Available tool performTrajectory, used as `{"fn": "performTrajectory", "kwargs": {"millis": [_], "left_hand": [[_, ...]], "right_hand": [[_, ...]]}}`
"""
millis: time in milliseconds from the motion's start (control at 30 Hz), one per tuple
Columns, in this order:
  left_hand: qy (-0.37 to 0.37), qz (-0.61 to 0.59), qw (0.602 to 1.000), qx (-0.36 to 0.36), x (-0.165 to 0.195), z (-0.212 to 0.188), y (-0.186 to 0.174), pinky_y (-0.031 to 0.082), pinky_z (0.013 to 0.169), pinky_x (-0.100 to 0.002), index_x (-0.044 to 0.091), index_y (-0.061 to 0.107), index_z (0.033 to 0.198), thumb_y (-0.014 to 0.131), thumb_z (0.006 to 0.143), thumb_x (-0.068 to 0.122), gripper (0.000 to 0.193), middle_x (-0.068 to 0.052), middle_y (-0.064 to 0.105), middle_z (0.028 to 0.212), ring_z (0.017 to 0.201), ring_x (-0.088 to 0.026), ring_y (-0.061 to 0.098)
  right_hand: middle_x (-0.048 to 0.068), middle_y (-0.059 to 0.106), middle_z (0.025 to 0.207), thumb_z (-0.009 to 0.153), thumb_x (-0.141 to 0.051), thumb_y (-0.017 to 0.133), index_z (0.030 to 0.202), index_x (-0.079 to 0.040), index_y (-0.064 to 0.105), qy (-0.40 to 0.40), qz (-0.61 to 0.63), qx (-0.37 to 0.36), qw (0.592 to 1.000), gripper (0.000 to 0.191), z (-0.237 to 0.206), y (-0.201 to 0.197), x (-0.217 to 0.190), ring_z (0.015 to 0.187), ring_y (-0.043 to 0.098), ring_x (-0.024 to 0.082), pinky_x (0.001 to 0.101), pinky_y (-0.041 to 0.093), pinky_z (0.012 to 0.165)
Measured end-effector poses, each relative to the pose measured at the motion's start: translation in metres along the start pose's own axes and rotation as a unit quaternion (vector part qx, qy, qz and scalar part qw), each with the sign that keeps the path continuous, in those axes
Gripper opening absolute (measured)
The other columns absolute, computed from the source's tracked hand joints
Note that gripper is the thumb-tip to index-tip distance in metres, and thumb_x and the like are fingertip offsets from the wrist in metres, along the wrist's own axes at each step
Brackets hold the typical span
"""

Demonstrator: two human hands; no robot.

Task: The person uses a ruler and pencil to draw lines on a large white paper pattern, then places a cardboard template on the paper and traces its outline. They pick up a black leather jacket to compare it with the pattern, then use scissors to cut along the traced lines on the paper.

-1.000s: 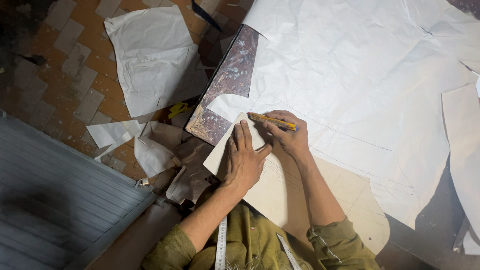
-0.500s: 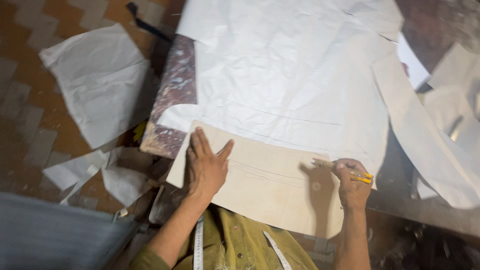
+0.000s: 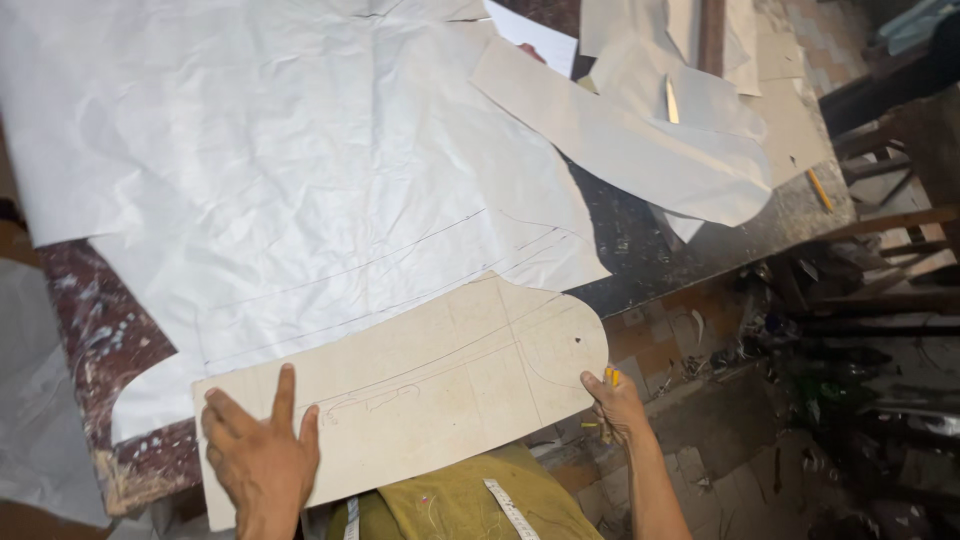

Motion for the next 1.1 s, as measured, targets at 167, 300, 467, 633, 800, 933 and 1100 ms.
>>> {"fn": "performTrajectory", "kwargs": {"millis": [167, 300, 467, 633, 800, 933, 1100], "left_hand": [[-0.036, -0.152, 0.986, 0.065, -0.018, 0.010, -0.017, 0.043, 0.100, -0.060, 0.018, 0.046, 0.161, 0.051, 0.101, 0.049, 0.068, -0.031, 0.049, 0.133, 0.119, -0.043, 0.052], [-0.045, -0.203, 0.959, 0.195, -0.024, 0.014, -0.028, 0.042, 0.099, -0.055, 0.008, 0.055, 0.151, 0.056, 0.101, 0.039, 0.059, -0.023, 0.054, 0.132, 0.119, -0.041, 0.051], [-0.015, -0.216, 0.947, 0.236, 0.019, 0.012, -0.029, 0.041, 0.105, -0.052, 0.007, 0.065, 0.135, 0.061, 0.099, 0.036, 0.046, -0.018, 0.055, 0.134, 0.123, -0.036, 0.049], [-0.041, -0.239, 0.949, 0.199, 0.123, 0.005, -0.033, 0.040, 0.107, -0.051, 0.013, 0.076, 0.119, 0.065, 0.094, 0.034, 0.034, -0.011, 0.058, 0.135, 0.127, -0.033, 0.048], [-0.012, -0.243, 0.959, 0.148, 0.246, 0.014, -0.039, 0.043, 0.105, -0.050, 0.019, 0.078, 0.113, 0.067, 0.090, 0.035, 0.030, -0.007, 0.060, 0.133, 0.129, -0.031, 0.050], [-0.004, -0.251, 0.959, 0.130, 0.309, 0.021, -0.043, 0.046, 0.100, -0.050, 0.022, 0.079, 0.109, 0.068, 0.089, 0.037, 0.028, -0.004, 0.063, 0.129, 0.126, -0.031, 0.053], [-0.021, -0.237, 0.960, 0.146, 0.346, 0.020, -0.043, 0.049, 0.100, -0.048, 0.024, 0.080, 0.104, 0.068, 0.087, 0.037, 0.025, 0.000, 0.067, 0.121, 0.121, -0.029, 0.058]], "right_hand": [[-0.005, 0.055, 0.065, 0.093, -0.019, 0.071, 0.098, -0.006, 0.065, -0.126, 0.016, 0.055, 0.990, 0.015, 0.004, -0.045, -0.028, 0.046, 0.042, 0.005, 0.0247, 0.034, 0.040], [-0.001, 0.046, 0.062, 0.099, -0.016, 0.068, 0.094, -0.009, 0.054, -0.126, 0.099, 0.154, 0.975, 0.016, 0.016, -0.110, -0.035, 0.043, 0.042, 0.010, 0.0285, 0.038, 0.038], [-0.004, 0.050, 0.073, 0.106, -0.012, 0.065, 0.104, -0.014, 0.054, -0.190, 0.315, 0.132, 0.920, 0.011, 0.071, -0.161, -0.077, 0.050, 0.042, 0.007, 0.0256, 0.041, 0.048], [0.003, 0.049, 0.073, 0.104, -0.010, 0.069, 0.107, -0.010, 0.052, -0.188, 0.403, 0.128, 0.887, 0.017, 0.168, -0.172, -0.171, 0.049, 0.045, 0.013, 0.0308, 0.040, 0.046], [0.005, 0.055, 0.075, 0.100, -0.011, 0.068, 0.117, -0.008, 0.052, -0.196, 0.388, 0.130, 0.891, 0.024, 0.248, -0.204, -0.298, 0.045, 0.046, 0.013, 0.0291, 0.040, 0.039], [0.003, 0.054, 0.076, 0.099, -0.009, 0.068, 0.110, -0.010, 0.046, -0.221, 0.338, 0.111, 0.908, 0.025, 0.281, -0.233, -0.359, 0.048, 0.047, 0.011, 0.0273, 0.040, 0.041], [0.004, 0.057, 0.078, 0.101, -0.011, 0.068, 0.110, -0.005, 0.054, -0.221, 0.306, 0.041, 0.925, 0.018, 0.328, -0.255, -0.383, 0.055, 0.055, 0.013, 0.0265, 0.043, 0.045]]}}
Point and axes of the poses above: each hand's wrist, its own z-axis towards the middle knuckle, its own y-axis out of the palm, x = y × z, the point moved 6 cm from there along z, towards the middle knuckle
